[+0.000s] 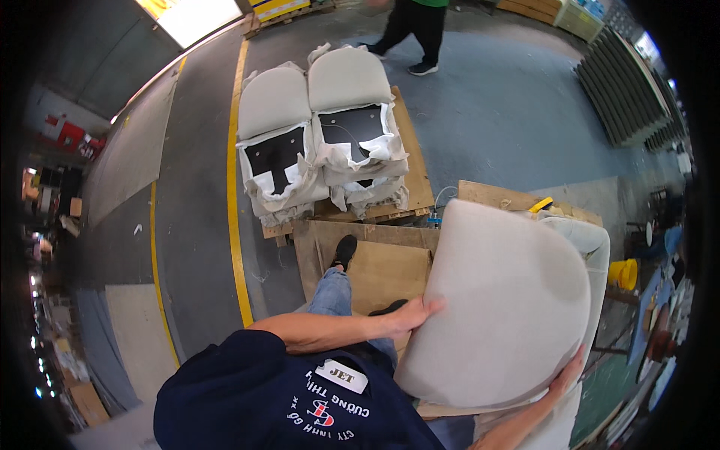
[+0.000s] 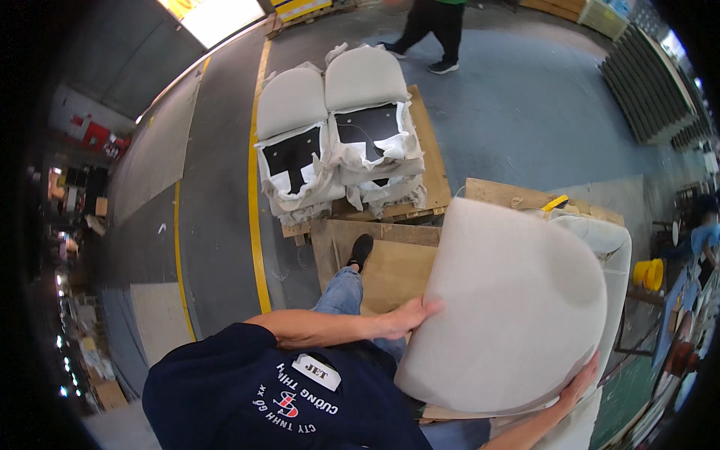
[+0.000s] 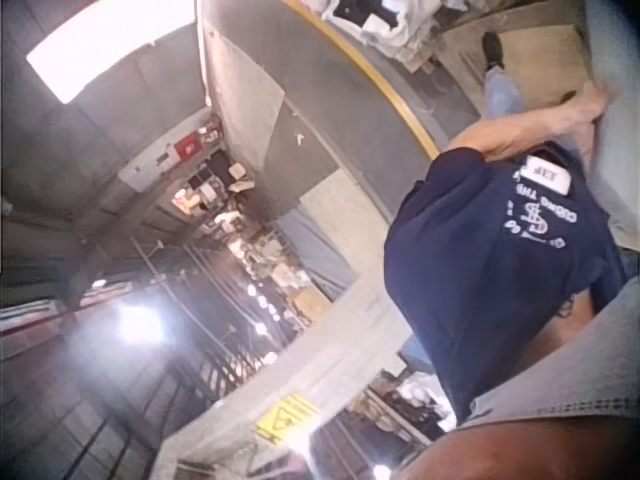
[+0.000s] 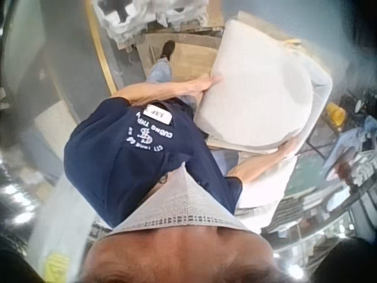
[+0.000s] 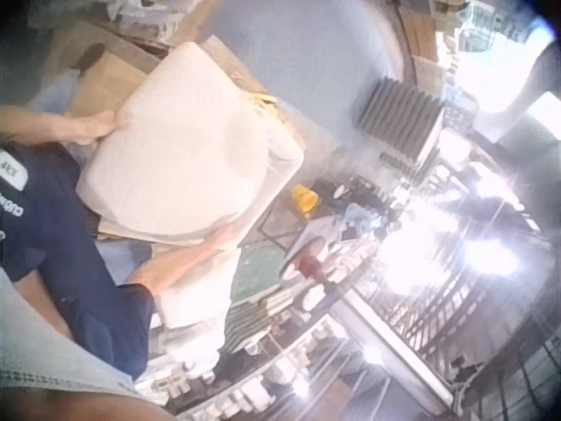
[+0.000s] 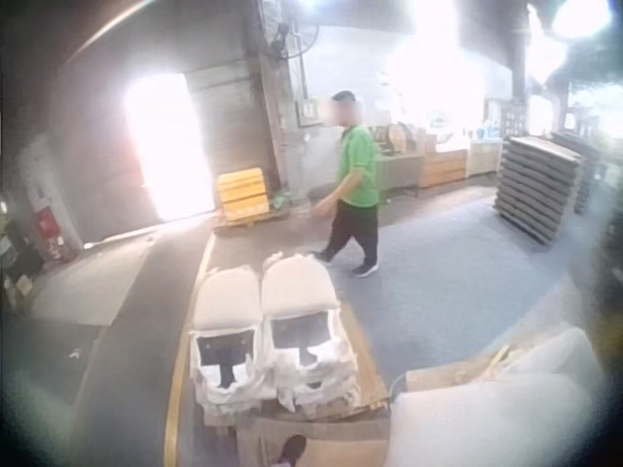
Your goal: The person stretches and secures white fabric over a seat cushion using a pneumatic staple gun and a yellow-handled screwdriver. They repeatedly pull the fabric taut, staple it to the frame, and use the screwdriver to tuck and smooth the edges around the perimeter.
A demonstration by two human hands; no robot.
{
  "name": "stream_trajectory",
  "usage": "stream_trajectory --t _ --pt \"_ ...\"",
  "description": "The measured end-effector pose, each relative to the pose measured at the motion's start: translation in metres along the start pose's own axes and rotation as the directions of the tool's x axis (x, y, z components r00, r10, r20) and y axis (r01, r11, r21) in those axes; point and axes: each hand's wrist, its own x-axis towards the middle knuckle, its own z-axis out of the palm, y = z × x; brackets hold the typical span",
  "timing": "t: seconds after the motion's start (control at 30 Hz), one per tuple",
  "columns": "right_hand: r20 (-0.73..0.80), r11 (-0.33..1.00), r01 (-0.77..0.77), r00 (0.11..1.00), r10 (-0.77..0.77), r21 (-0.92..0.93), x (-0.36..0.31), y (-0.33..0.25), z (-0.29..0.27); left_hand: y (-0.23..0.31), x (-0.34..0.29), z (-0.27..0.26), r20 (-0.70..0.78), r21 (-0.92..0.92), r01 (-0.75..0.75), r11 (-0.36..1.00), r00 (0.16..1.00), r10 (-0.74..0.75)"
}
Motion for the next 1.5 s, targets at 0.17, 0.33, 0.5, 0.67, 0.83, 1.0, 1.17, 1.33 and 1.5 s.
stream_trajectory --t 0.17,0.33,0.5,0.67,0.83,1.0,1.17,1.33,1.5 --pt "-0.166 0.947 0.261 0.959 -0.231 0.187 -0.088 -0.107 0.075 0.112 0.028 -0.076 -0.144 -0.187 -0.003 0.982 0.989 -0.025" --pt "-0.059 0.777 0.08 0.997 -0.056 0.625 -0.142 -0.143 0.196 0.248 0.02 -0.21 -0.296 0.196 -0.208 0.958 0.919 0.26" --pt "0.224 0.962 0.024 0.971 -0.087 0.271 -0.16 -0.155 0.381 0.32 -0.026 -0.34 -0.283 0.66 -0.199 0.724 0.827 0.486" --pt "0.347 0.911 -0.165 0.937 0.025 0.379 -0.254 -0.113 0.472 0.369 -0.027 -0.418 -0.312 0.769 -0.004 0.639 0.87 0.381" --pt "0.302 0.837 -0.266 0.945 0.128 0.479 -0.276 -0.094 0.528 0.467 0.029 -0.389 -0.215 0.927 0.063 0.369 0.896 0.388" --pt "0.397 0.808 -0.334 0.908 0.137 0.486 -0.232 -0.123 0.639 0.553 0.051 -0.374 -0.089 0.993 -0.022 0.118 0.524 0.847" --pt "0.319 0.96 -0.081 0.933 0.168 -0.269 -0.123 -0.048 0.744 0.523 0.05 -0.352 -0.085 0.99 -0.034 0.135 0.627 0.774" --pt "0.672 0.989 0.081 0.741 0.021 -0.12 -0.155 -0.064 0.721 0.306 -0.033 -0.488 -0.409 0.894 0.231 0.385 0.771 0.488" --pt "0.594 0.983 0.131 0.804 -0.027 -0.132 -0.238 -0.021 0.609 0.102 -0.114 -0.552 -0.679 0.575 0.49 0.655 0.732 0.048"
